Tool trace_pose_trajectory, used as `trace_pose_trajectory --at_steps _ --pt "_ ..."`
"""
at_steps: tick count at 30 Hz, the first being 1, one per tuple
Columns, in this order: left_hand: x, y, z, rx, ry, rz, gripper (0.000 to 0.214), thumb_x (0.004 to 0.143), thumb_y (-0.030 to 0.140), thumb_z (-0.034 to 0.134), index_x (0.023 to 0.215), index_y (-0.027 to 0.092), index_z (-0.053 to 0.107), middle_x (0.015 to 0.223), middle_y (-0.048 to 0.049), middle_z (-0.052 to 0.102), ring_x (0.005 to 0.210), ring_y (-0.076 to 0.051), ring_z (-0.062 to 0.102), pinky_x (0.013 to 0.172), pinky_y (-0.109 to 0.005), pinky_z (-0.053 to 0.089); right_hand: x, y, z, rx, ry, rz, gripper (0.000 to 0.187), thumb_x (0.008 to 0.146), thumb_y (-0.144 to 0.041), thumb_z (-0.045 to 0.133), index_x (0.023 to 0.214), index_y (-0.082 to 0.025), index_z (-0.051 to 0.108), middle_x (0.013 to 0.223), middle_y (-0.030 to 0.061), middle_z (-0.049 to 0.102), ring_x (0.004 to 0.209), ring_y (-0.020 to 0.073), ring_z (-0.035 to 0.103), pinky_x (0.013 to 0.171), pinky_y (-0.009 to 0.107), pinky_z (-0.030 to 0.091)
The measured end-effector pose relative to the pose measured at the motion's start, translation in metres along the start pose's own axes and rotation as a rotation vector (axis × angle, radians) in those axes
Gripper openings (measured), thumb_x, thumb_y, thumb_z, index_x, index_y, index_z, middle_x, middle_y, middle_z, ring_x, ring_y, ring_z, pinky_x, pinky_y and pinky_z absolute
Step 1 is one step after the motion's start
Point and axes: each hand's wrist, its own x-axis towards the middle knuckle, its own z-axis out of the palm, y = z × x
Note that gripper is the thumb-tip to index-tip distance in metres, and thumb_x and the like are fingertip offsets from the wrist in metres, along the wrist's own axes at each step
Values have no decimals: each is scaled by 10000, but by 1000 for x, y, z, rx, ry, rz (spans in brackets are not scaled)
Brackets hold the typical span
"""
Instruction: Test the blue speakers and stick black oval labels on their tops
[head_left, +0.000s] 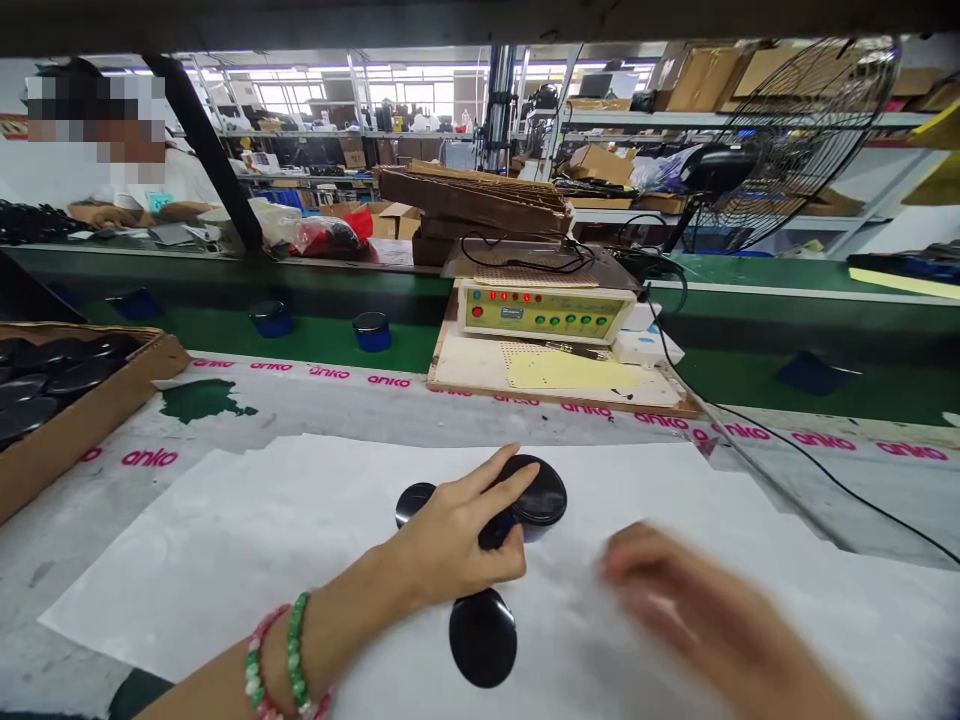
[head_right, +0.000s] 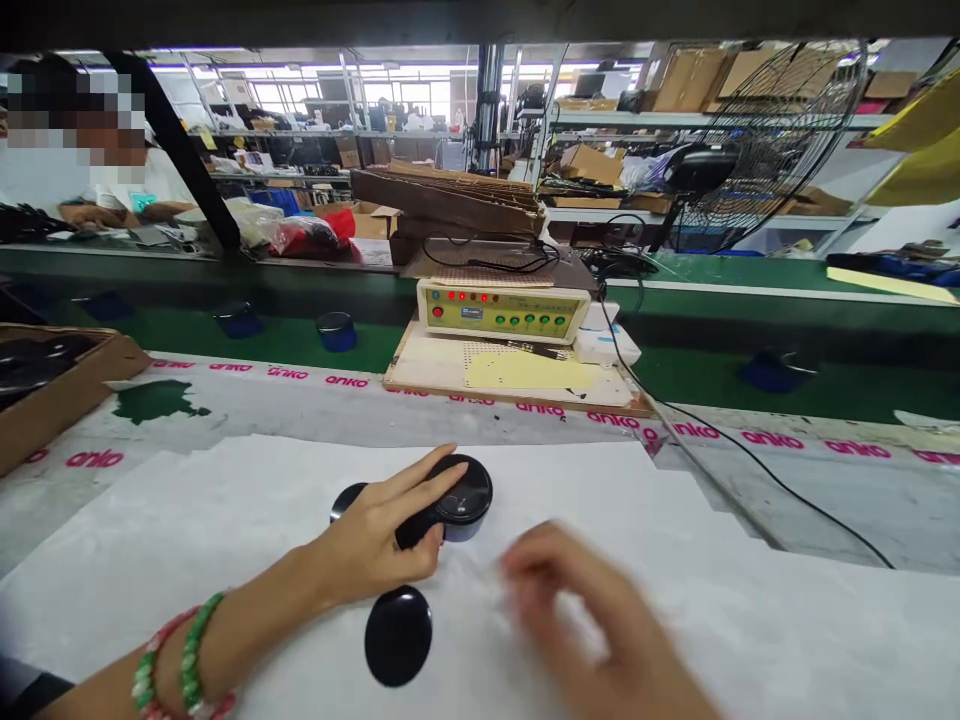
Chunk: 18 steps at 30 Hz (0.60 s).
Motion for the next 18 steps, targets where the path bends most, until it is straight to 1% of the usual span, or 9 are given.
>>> trace_pose_trajectory --at_steps 1,2,3,5,6,9,14,16,18 --pt "0 -2 1 35 26 36 568 791 164 480 1359 179 466 1471 -157 393 1008 -207 675 817 -271 577 -1 -15 24 -104 -116 -135 198 893 -357 533 985 -223 646 901 58 677 756 179 655 656 245 562" --pt "-1 -3 2 71 57 80 552 795 153 463 1347 172 474 1452 -167 418 965 -198 689 780 -264 588 -2 -26 47 -215 -155 -278 228 893 -324 542 1066 -201 623 973 75 676 809 195 661 690 268 568" --pt "-1 -5 2 105 87 125 536 802 143 448 1336 167 480 1432 -174 443 952 -196 693 757 -259 593 -3 -34 67 -327 -182 -369 290 872 -346 582 1103 -173 603 1009 94 672 815 221 664 672 300 576" --pt "0 -9 3 158 126 186 512 814 128 434 1323 161 481 1400 -183 479 965 -200 690 740 -252 596 -4 -39 95 -463 -215 -462 456 781 -383 696 1139 -130 571 1061 124 661 782 241 671 626 321 585" --pt "0 -11 2 179 135 205 507 817 124 431 1320 155 478 1388 -190 490 970 -205 689 739 -255 597 -5 -39 103 -499 -226 -466 540 719 -389 753 1146 -120 560 1077 133 656 745 237 673 594 317 585" --pt "0 -15 -1 225 119 241 515 808 109 426 1320 152 463 1376 -197 498 977 -218 687 743 -273 600 -6 -37 111 -567 -239 -398 669 608 -332 834 1171 -134 531 1148 144 632 650 206 675 487 281 564" --pt "0 -17 -4 249 87 250 539 802 73 399 1328 178 445 1383 -178 492 914 -198 703 705 -266 596 -2 -48 108 -595 -332 -242 633 600 -292 834 1143 -188 526 1195 110 598 684 215 696 361 249 465" --pt "0 -16 -6 218 79 205 524 812 79 395 1322 174 466 1394 -174 481 939 -200 697 750 -281 592 0 -51 106 -581 -364 -220 652 557 -300 866 1106 -203 529 1152 86 606 682 216 696 363 252 442" --pt "-1 -13 -7 150 58 142 498 827 92 397 1310 167 495 1409 -159 467 1064 -221 652 868 -315 562 2 -51 104 -567 -373 -220 681 528 -293 885 1093 -217 514 1136 74 603 660 209 692 380 256 429"
